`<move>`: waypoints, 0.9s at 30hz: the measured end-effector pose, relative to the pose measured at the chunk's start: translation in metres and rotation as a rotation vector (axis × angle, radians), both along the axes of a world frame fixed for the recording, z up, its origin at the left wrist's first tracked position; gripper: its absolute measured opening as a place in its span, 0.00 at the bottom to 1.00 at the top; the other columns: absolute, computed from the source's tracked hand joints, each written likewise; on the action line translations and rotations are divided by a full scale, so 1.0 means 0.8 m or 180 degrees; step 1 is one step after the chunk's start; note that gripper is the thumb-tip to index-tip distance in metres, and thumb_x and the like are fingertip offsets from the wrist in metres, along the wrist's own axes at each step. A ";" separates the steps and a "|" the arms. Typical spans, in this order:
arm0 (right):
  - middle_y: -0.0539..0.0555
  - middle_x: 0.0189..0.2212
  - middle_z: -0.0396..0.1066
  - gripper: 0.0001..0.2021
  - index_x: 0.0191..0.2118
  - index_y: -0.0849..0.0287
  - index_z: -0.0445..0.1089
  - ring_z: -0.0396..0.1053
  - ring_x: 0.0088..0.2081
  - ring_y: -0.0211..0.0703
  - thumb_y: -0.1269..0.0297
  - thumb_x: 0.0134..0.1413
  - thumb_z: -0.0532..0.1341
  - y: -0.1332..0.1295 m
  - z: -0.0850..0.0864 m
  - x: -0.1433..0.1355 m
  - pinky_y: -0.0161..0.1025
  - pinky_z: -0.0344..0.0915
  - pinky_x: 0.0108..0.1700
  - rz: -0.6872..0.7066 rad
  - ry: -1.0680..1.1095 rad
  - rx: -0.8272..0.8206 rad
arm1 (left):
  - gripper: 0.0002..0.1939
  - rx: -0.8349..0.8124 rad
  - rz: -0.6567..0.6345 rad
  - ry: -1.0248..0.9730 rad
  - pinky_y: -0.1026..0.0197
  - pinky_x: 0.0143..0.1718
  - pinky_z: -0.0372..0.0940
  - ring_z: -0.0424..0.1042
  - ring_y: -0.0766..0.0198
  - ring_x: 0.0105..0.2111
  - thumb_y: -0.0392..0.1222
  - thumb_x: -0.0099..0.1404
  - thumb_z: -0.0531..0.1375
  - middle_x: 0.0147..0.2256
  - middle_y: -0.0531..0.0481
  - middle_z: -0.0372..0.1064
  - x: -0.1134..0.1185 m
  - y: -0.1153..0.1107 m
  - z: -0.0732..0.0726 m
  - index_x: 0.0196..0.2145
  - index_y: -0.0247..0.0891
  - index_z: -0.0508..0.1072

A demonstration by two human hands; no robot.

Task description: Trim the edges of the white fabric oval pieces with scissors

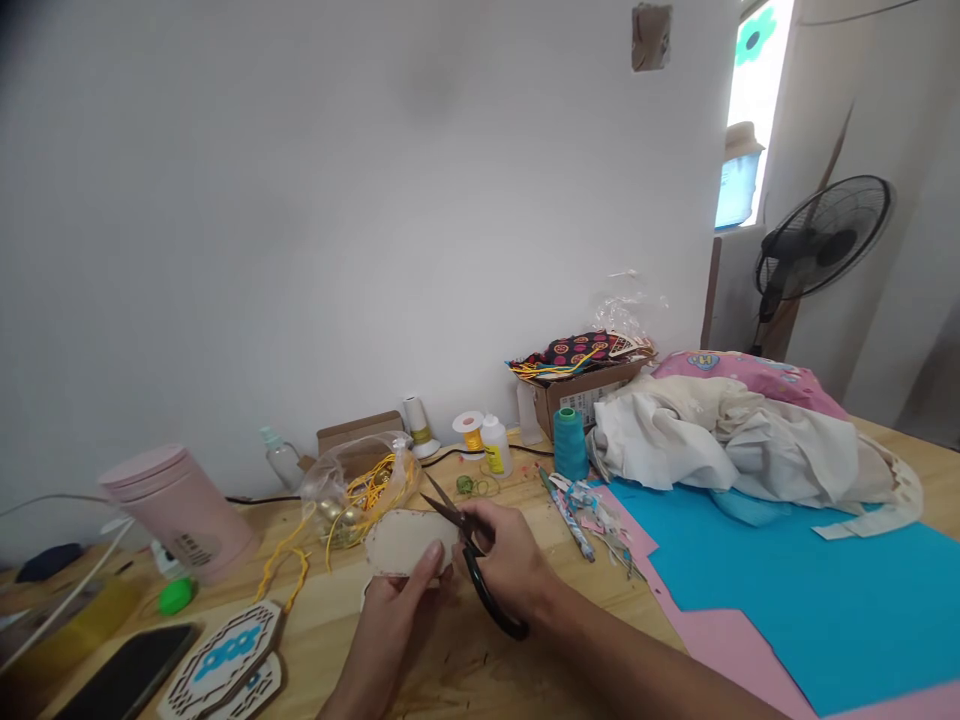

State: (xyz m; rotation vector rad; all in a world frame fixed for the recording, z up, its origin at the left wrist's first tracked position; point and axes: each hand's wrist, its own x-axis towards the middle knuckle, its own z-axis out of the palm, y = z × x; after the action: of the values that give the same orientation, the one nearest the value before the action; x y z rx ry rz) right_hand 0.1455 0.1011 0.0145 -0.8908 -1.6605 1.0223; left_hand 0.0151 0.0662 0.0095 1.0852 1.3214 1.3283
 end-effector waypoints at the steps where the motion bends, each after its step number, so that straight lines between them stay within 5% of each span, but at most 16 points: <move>1: 0.49 0.24 0.64 0.11 0.35 0.60 0.67 0.60 0.26 0.38 0.70 0.40 0.55 0.001 0.002 0.004 0.35 0.59 0.29 -0.0236 -0.0257 0.0126 | 0.18 -0.0028 0.0070 -0.0053 0.62 0.25 0.66 0.68 0.62 0.27 0.50 0.48 0.62 0.25 0.48 0.71 0.000 0.000 0.000 0.30 0.32 0.72; 4: 0.51 0.26 0.65 0.13 0.37 0.61 0.65 0.60 0.28 0.40 0.68 0.40 0.57 0.006 0.007 0.015 0.37 0.59 0.31 -0.0821 -0.0824 0.0515 | 0.20 -0.0112 0.0064 -0.0550 0.59 0.27 0.68 0.70 0.58 0.34 0.47 0.50 0.62 0.37 0.44 0.72 -0.002 0.000 0.000 0.39 0.34 0.70; 11: 0.53 0.31 0.61 0.12 0.32 0.58 0.64 0.59 0.35 0.44 0.71 0.33 0.58 0.010 -0.008 0.020 0.37 0.57 0.35 -0.0623 -0.1829 0.1278 | 0.13 -0.0151 -0.0015 -0.1319 0.64 0.28 0.68 0.73 0.61 0.31 0.39 0.50 0.63 0.34 0.45 0.75 -0.008 0.004 -0.007 0.35 0.32 0.71; 27: 0.52 0.30 0.61 0.13 0.32 0.58 0.65 0.60 0.33 0.42 0.68 0.33 0.57 0.012 -0.015 0.016 0.35 0.55 0.32 -0.0651 -0.2211 0.1152 | 0.17 -0.0307 0.0157 -0.1008 0.65 0.23 0.68 0.74 0.58 0.29 0.39 0.46 0.65 0.30 0.44 0.76 -0.011 0.004 -0.007 0.36 0.32 0.71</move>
State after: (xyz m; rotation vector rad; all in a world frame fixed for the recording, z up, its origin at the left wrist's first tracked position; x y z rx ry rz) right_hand 0.1583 0.1104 0.0025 -1.2123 -2.1709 0.2483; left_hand 0.0066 0.0695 0.0040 0.7446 1.1675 1.3925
